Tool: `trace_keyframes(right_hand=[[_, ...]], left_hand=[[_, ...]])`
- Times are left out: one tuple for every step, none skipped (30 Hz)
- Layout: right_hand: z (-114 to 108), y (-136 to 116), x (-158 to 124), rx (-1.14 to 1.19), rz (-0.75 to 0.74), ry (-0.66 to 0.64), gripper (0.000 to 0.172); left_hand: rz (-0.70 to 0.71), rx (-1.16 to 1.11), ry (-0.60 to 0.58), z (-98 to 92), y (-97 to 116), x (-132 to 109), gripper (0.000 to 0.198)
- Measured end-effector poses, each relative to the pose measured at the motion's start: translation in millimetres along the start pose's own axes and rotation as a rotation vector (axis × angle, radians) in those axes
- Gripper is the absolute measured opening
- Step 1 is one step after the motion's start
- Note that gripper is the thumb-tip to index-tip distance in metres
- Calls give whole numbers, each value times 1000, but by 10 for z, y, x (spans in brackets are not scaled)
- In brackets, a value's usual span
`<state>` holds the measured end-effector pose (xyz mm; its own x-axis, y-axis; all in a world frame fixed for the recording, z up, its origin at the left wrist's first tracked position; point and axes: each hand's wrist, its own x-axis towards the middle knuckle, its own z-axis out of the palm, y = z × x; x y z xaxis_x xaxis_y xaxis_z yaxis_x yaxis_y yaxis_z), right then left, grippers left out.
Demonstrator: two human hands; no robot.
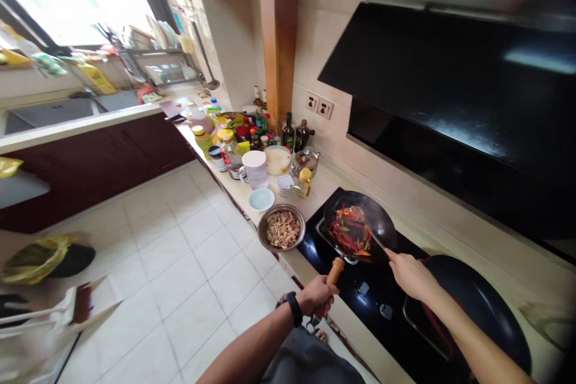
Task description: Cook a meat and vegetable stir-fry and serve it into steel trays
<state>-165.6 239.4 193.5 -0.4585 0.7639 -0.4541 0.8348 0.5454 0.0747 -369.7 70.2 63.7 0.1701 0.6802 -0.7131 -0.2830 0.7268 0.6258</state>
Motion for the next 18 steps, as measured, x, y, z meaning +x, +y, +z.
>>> trace_keyframes(right_hand=[[47, -43, 108, 25, 9, 21, 52], [96, -97, 191, 35, 18, 36, 51], [144, -159, 238, 27, 20, 46, 51], [190, -225, 245, 3, 13, 51, 52], [229, -284, 211, -28, -3, 48, 54], [253, -327, 140, -60, -22, 36, 55], [258, -349, 38, -86, -41, 19, 57], [238, -347, -83, -102, -57, 2, 57], [195, -324, -211, -103, -69, -13, 57], [133, -286, -334, -93, -78, -26, 55], [60, -242, -441, -75, -84, -37, 52], [-16, -203, -522, -55, -89, -51, 49], [-85, -175, -572, -35, -92, -70, 46], [-142, -165, -587, -22, -91, -94, 44], [-183, -171, -567, -19, -86, -113, 44], [-209, -194, -514, -23, -76, -120, 45], [-221, -230, -435, -28, -62, -112, 46], [-221, -273, -338, -28, -46, -88, 46]], left_hand=[[0, -3, 1, -2, -13, 19, 18], [2, -9, 3, -6, -27, 38, 18], [8, -15, 8, -11, -42, 54, 19], [14, -21, 12, -16, -55, 64, 20], [17, -24, 12, -20, -67, 66, 20], [19, -21, 9, -22, -76, 60, 20], [22, -15, 5, -23, -82, 46, 19], [25, -8, 5, -21, -86, 29, 19], [31, -4, 10, -17, -88, 13, 20], [35, -4, 17, -13, -88, 0, 21], [37, -7, 22, -9, -87, -7, 22], [34, -11, 22, -4, -87, -6, 24], [25, -13, 17, 1, -87, -1, 25], [14, -12, 11, 7, -90, 9, 25], [4, -9, 5, 12, -95, 20, 26], [1, -5, 2, 16, -102, 30, 26], [4, -1, 3, 20, -113, 40, 26], [16, 4, 4, 22, -127, 47, 26]])
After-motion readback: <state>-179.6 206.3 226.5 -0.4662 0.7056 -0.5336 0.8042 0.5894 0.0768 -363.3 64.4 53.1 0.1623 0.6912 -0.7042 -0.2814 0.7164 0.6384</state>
